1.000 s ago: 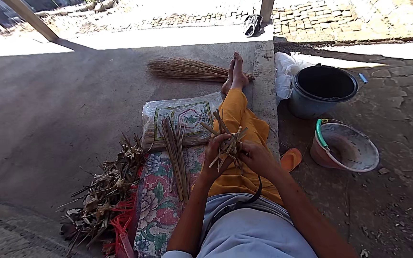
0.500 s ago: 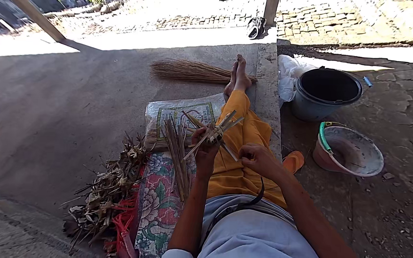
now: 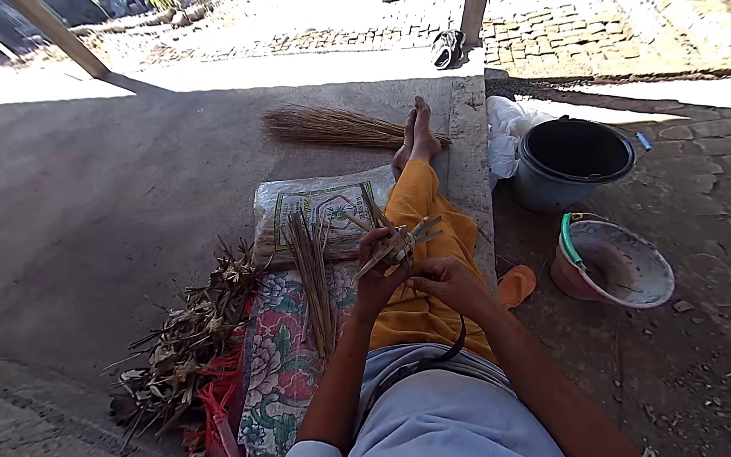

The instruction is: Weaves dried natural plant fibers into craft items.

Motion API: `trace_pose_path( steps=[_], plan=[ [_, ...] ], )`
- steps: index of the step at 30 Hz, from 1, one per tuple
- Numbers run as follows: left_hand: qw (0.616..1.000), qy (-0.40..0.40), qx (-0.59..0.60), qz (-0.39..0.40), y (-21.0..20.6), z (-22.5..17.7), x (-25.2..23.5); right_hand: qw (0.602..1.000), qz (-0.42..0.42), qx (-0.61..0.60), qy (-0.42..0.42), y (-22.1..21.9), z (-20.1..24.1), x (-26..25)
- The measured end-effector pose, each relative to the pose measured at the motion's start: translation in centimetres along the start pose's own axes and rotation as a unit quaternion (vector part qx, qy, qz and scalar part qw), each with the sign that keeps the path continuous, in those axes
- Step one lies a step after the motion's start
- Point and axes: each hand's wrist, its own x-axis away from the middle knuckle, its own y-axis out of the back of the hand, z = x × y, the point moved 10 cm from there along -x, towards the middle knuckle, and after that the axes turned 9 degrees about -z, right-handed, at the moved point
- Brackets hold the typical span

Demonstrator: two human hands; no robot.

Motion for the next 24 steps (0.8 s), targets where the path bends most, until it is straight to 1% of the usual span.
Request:
trace_pose_path(
  steps=[2, 7, 9, 12, 16, 20, 24],
  plan=[
    [1.000, 0.018, -0.004, 0.001, 0.0, 0.2, 0.1, 0.999, 0.017, -0.034, -0.013, -0.2, -0.2, -0.1],
    [0.998, 0.031, -0.051, 0.004, 0.0, 0.6, 0.1, 0.996, 0.048, -0.063, -0.032, -0.7, -0.6, 0.0],
    [0.996, 0.055, -0.073, -0.001, 0.5, 1.0, -0.2, 0.993, 0.037, -0.100, -0.047, -0.2, -0.4, 0.1],
    [0.990, 0.109, -0.085, -0.011, 1.1, 1.5, -0.4, 0.985, -0.007, -0.154, -0.079, 1.4, -0.3, 0.2],
    [0.983, 0.174, -0.062, -0.005, 0.6, 1.8, 0.0, 0.977, -0.055, -0.196, -0.062, 2.5, -0.3, 0.2],
    [0.982, 0.181, -0.057, -0.009, 0.4, 1.5, 0.1, 0.978, -0.065, -0.195, -0.040, 2.6, 0.1, 0.3],
    [0.979, 0.186, -0.076, -0.013, 0.6, 1.4, 0.0, 0.979, -0.070, -0.191, -0.026, 2.9, 0.5, 0.5]
  ],
)
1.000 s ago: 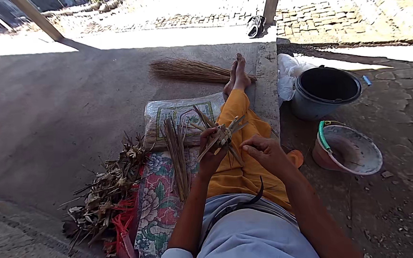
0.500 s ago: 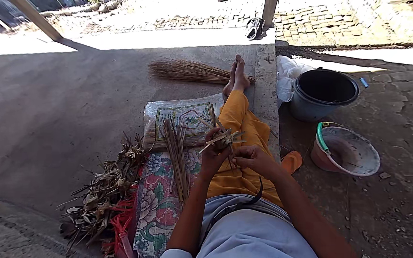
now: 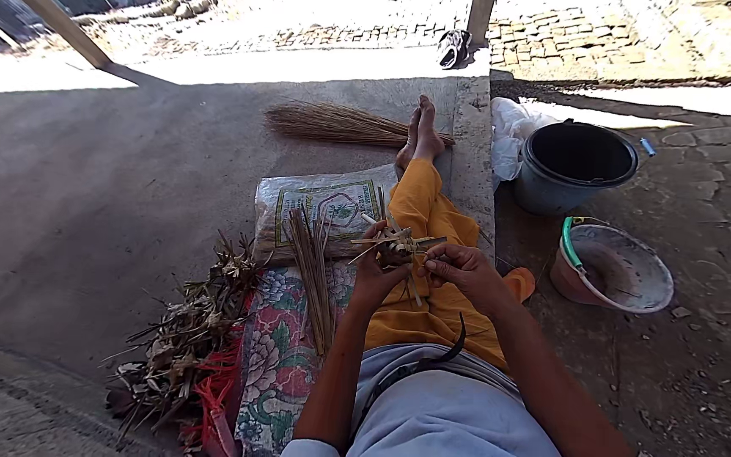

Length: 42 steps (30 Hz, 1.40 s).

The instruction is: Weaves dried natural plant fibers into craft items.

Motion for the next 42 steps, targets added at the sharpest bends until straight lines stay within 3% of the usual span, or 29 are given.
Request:
trace_pose_path(
  steps=[18, 21, 25, 28, 33, 42],
  plan=[
    [0.999, 0.018, -0.014, 0.023, -0.7, -0.1, 0.6, 0.999, 0.003, 0.043, 0.024, -0.3, 0.4, 0.1],
    [0.999, 0.000, -0.021, 0.044, -1.4, -0.4, 0.9, 0.988, -0.026, 0.139, 0.056, -0.2, 0.1, -0.3],
    [0.998, -0.011, -0.039, 0.042, -1.5, -0.3, 1.1, 0.926, -0.089, 0.338, 0.141, -0.5, 0.5, -0.1],
    [0.998, -0.017, -0.046, 0.034, -1.2, 0.0, 1.0, 0.906, -0.074, 0.399, 0.121, -1.2, 0.5, 0.0],
    [0.997, -0.024, -0.058, 0.033, -1.2, 0.1, 1.1, 0.948, 0.017, 0.318, -0.009, -1.0, -1.6, -0.6],
    [0.996, -0.014, -0.064, 0.056, -1.2, 0.7, 1.5, 0.979, 0.071, 0.189, -0.029, -1.4, -2.7, -0.6]
  ],
)
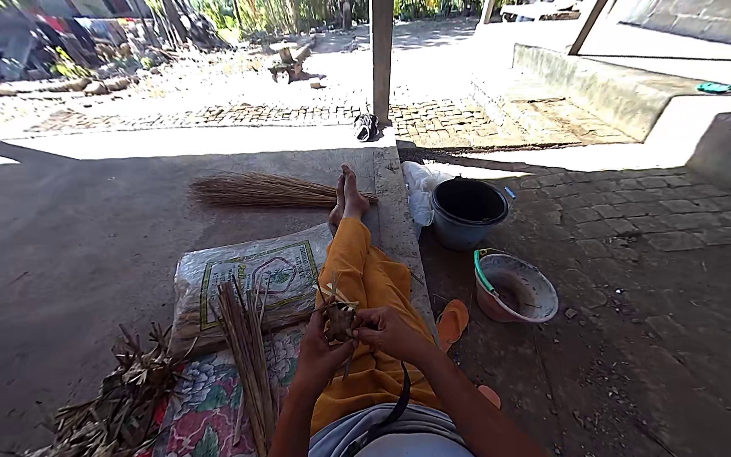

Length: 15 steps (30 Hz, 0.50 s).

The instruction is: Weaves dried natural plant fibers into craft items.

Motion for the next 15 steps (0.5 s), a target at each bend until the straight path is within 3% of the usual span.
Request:
trace_pose_path(
  steps=[4, 8, 15],
  plan=[
    [1.000, -0.015, -0.021, -0.008, 0.4, -0.4, 0.1, 0.999, 0.048, -0.023, 0.001, -0.7, 0.3, 0.1],
    [0.997, -0.074, 0.001, 0.025, 0.0, -1.7, 0.2, 0.999, 0.019, -0.039, 0.026, -0.3, 0.6, 0.0],
    [0.991, -0.119, 0.023, 0.063, -0.4, -2.5, 0.5, 0.993, -0.055, 0.108, -0.003, 0.2, 0.3, -0.2]
  ],
)
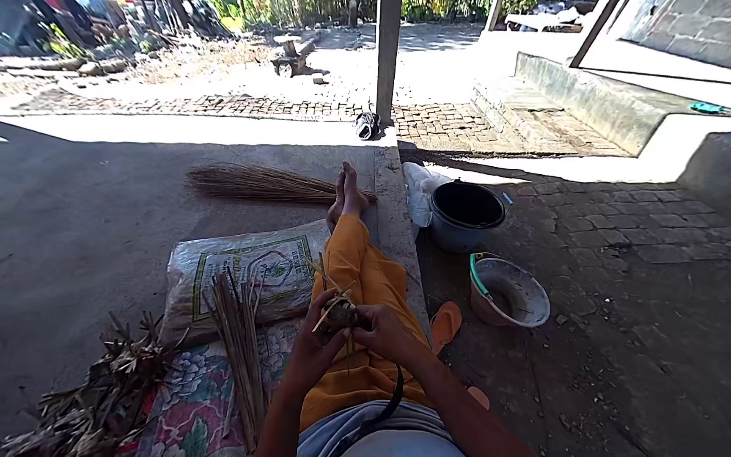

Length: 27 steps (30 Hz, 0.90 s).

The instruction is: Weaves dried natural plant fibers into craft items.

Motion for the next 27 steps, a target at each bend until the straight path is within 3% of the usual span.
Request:
trace_pose_path(
  steps=[5, 8, 12, 19, 21, 25, 27],
  plan=[
    [0.995, -0.019, 0.020, -0.098, 0.5, -0.2, -0.3, 0.994, -0.077, 0.077, 0.032, 0.4, 1.7, 0.5],
    [0.991, -0.004, 0.028, -0.128, 1.0, 0.5, -0.1, 0.996, -0.004, 0.078, 0.045, -0.4, 1.6, 0.4],
    [0.992, 0.056, 0.016, -0.111, 0.8, 1.7, 0.2, 0.995, 0.091, 0.029, 0.033, -1.2, 0.0, 0.1],
    [0.990, -0.051, 0.020, -0.126, 0.5, -0.2, -0.3, 0.995, -0.089, 0.035, 0.003, 1.3, 1.1, 0.1],
    [0.986, -0.090, -0.006, -0.139, 0.5, -0.5, -0.1, 0.994, -0.104, 0.044, 0.012, 1.4, 1.0, 0.1],
    [0.979, -0.146, -0.105, -0.101, 0.2, 0.4, 0.2, 0.995, 0.048, 0.083, -0.020, -0.1, -0.6, -0.1],
    [0.977, -0.153, -0.120, -0.084, 0.0, 0.8, 0.3, 0.995, 0.062, 0.078, -0.020, -0.1, -1.1, 0.0]
  ],
)
